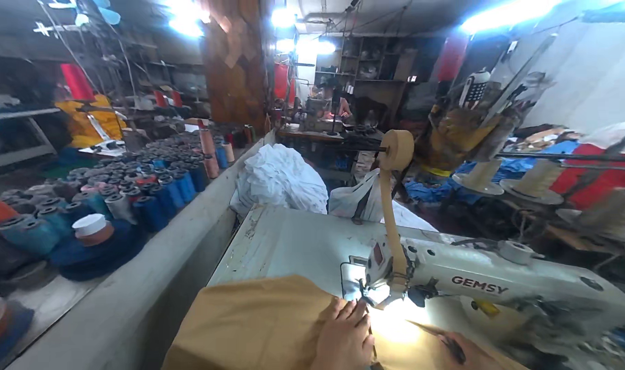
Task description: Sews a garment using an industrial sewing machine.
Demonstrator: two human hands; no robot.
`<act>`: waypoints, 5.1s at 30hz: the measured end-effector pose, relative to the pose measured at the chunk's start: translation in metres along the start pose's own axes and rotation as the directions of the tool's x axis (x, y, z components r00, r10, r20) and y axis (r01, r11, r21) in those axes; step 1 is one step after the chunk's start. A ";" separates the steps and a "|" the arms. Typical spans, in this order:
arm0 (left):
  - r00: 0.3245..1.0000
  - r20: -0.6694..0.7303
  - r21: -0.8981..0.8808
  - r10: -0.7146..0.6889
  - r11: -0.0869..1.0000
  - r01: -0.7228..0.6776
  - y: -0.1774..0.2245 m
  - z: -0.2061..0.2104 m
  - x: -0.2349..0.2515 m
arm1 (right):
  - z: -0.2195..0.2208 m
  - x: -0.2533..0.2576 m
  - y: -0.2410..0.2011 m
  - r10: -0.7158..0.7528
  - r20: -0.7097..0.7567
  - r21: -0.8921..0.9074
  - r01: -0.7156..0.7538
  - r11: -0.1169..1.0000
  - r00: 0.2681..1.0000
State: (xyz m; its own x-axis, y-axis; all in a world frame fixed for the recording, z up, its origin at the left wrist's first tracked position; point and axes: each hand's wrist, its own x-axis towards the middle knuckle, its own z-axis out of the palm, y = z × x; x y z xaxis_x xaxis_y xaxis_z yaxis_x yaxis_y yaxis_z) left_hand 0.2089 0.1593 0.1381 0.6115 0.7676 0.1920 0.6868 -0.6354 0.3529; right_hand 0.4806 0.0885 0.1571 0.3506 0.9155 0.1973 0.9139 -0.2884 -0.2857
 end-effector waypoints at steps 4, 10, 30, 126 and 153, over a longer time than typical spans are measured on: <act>1.000 0.018 -0.023 -0.012 1.000 0.013 0.000 0.002 0.000 | 0.001 0.000 0.000 0.006 0.005 -0.011 -0.005 1.000 1.000; 1.000 0.017 -0.071 -0.015 0.997 0.016 0.000 0.008 0.007 | 0.001 -0.002 -0.004 0.076 -0.012 -0.086 -0.077 0.993 0.997; 0.998 0.057 -0.154 -0.026 0.987 0.034 -0.005 -0.006 0.009 | 0.028 -0.034 -0.140 -0.099 0.188 0.002 0.100 0.995 0.977; 0.988 0.088 0.042 -0.129 0.991 0.126 0.007 -0.010 0.014 | 0.012 -0.057 -0.141 -0.003 0.170 0.198 -0.032 0.980 0.985; 0.903 0.037 0.049 -0.429 0.903 0.427 0.037 -0.016 0.039 | 0.051 0.013 -0.099 -0.399 -0.067 0.001 0.400 0.917 0.915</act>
State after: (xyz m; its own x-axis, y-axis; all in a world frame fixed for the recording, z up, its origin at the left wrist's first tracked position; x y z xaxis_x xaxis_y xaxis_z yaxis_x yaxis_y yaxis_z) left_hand 0.2521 0.1672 0.1735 0.2717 0.9623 -0.0119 0.9004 -0.2499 0.3562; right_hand 0.3845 0.1435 0.1405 -0.0301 0.9337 0.3568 0.9777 0.1018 -0.1839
